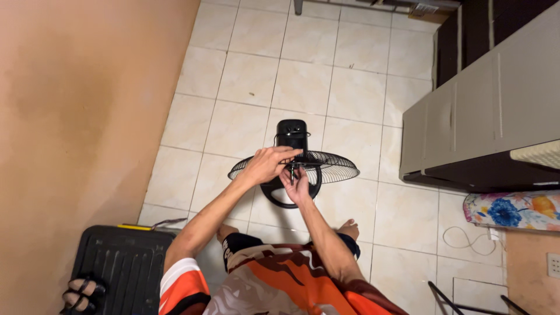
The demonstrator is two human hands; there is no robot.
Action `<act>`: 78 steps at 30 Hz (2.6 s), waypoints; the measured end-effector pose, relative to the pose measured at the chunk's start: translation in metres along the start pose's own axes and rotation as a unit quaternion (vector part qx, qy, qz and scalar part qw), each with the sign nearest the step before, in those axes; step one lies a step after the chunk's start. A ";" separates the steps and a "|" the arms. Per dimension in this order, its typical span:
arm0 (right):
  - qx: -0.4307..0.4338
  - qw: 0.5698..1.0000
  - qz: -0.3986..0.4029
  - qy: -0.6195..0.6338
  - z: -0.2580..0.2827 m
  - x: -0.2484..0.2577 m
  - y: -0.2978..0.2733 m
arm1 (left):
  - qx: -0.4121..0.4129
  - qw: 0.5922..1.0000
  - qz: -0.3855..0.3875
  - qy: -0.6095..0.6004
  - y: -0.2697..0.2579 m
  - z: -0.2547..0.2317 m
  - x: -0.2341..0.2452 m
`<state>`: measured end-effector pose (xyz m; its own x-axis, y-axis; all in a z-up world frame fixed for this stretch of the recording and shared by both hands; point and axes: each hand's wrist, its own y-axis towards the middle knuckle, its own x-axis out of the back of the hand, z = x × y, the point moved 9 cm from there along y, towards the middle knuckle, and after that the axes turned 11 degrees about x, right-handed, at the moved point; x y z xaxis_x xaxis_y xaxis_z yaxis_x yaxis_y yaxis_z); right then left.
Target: The person disassembles a standing electric fan by removing the front grille, fan blades, and rear grille, then reassembles it by reversing the steps. The person handles the fan components by hand, aligning and securing each part in sequence.
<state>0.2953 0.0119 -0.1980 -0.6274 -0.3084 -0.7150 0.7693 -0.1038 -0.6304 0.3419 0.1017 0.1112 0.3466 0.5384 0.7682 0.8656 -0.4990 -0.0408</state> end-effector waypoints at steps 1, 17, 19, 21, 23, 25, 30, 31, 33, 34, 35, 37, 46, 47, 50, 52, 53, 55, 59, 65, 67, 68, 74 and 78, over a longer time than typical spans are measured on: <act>0.001 1.000 0.002 0.026 0.001 0.001 -0.003 | -0.014 1.000 -0.011 -0.005 -0.003 -0.002 0.000; 0.099 0.990 -0.103 -0.011 0.019 0.030 -0.011 | -0.006 1.000 -0.019 0.005 -0.004 0.005 -0.007; -0.024 0.996 -0.073 -0.034 0.000 0.028 -0.013 | -0.005 1.000 -0.022 0.000 -0.004 0.005 -0.006; 0.057 0.996 -0.063 -0.003 0.013 0.027 -0.011 | -0.008 1.000 -0.026 -0.002 -0.004 0.005 -0.005; 0.122 0.991 -0.063 0.010 0.026 0.029 -0.013 | -0.013 0.999 -0.029 -0.001 -0.005 0.005 -0.004; 0.170 0.983 -0.074 0.008 0.039 0.032 -0.014 | -0.013 0.999 -0.030 -0.001 -0.006 0.005 -0.005; 0.044 0.997 -0.014 -0.064 0.026 0.026 -0.009 | -0.011 0.999 -0.035 0.037 -0.003 0.007 -0.012; 0.040 0.997 -0.014 -0.060 0.025 0.026 -0.009 | -0.018 0.998 -0.044 0.048 -0.004 0.007 -0.011; 0.166 0.985 0.004 -0.049 0.047 0.021 -0.009 | -0.030 0.996 -0.057 0.056 -0.006 0.005 -0.011; 0.228 0.973 0.014 -0.042 0.058 0.018 -0.012 | -0.034 0.996 -0.061 0.054 -0.006 0.005 -0.010; 0.195 0.978 0.000 -0.079 0.053 0.021 -0.011 | -0.040 0.996 -0.064 0.050 -0.007 0.004 -0.011; 0.128 0.980 -0.031 -0.152 0.042 0.031 -0.013 | -0.035 0.996 -0.057 0.057 -0.008 0.007 -0.013; 0.091 0.993 -0.055 -0.055 0.033 0.035 -0.023 | -0.028 0.995 -0.062 0.070 -0.006 0.009 -0.015; 0.047 0.998 -0.044 -0.026 0.027 0.031 -0.019 | -0.019 0.996 -0.052 0.076 -0.003 0.011 -0.017; -0.018 0.999 -0.024 0.016 0.013 0.022 -0.015 | -0.011 0.997 -0.045 0.064 -0.001 0.014 -0.018; 0.034 0.999 -0.027 -0.017 0.022 0.025 -0.015 | -0.041 0.995 -0.071 0.059 -0.004 0.007 -0.014; 0.071 0.997 -0.039 -0.006 0.028 0.026 -0.016 | -0.056 0.993 -0.085 0.057 -0.005 0.005 -0.010; 0.146 0.987 -0.061 0.015 0.042 0.031 -0.020 | -0.048 0.994 -0.078 0.058 -0.005 0.006 -0.010; 0.011 0.999 -0.052 -0.008 0.016 0.027 -0.018 | -0.025 0.996 -0.047 0.065 -0.004 0.008 -0.014; 0.025 0.997 0.003 0.072 0.007 0.005 0.000 | -0.073 0.991 -0.102 0.044 -0.012 0.003 -0.004; -0.008 0.996 -0.018 0.085 0.002 0.008 -0.003 | -0.052 0.994 -0.085 0.044 -0.009 0.006 -0.007; -0.013 0.998 0.000 0.060 -0.001 0.008 -0.007 | -0.041 0.995 -0.075 0.044 -0.008 0.008 -0.008; -0.072 0.996 0.033 -0.047 -0.022 0.027 -0.039 | -0.025 0.996 -0.068 0.048 -0.007 0.013 -0.009; -0.107 0.991 0.046 -0.072 -0.018 0.049 -0.064 | -0.048 0.994 -0.077 0.051 -0.015 0.008 -0.011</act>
<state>0.2129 0.0204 -0.1982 -0.5203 -0.4402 -0.7318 0.7702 0.1284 -0.6248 0.3285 0.1089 0.0982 0.1686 0.5440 0.8220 0.8654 -0.4809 0.1408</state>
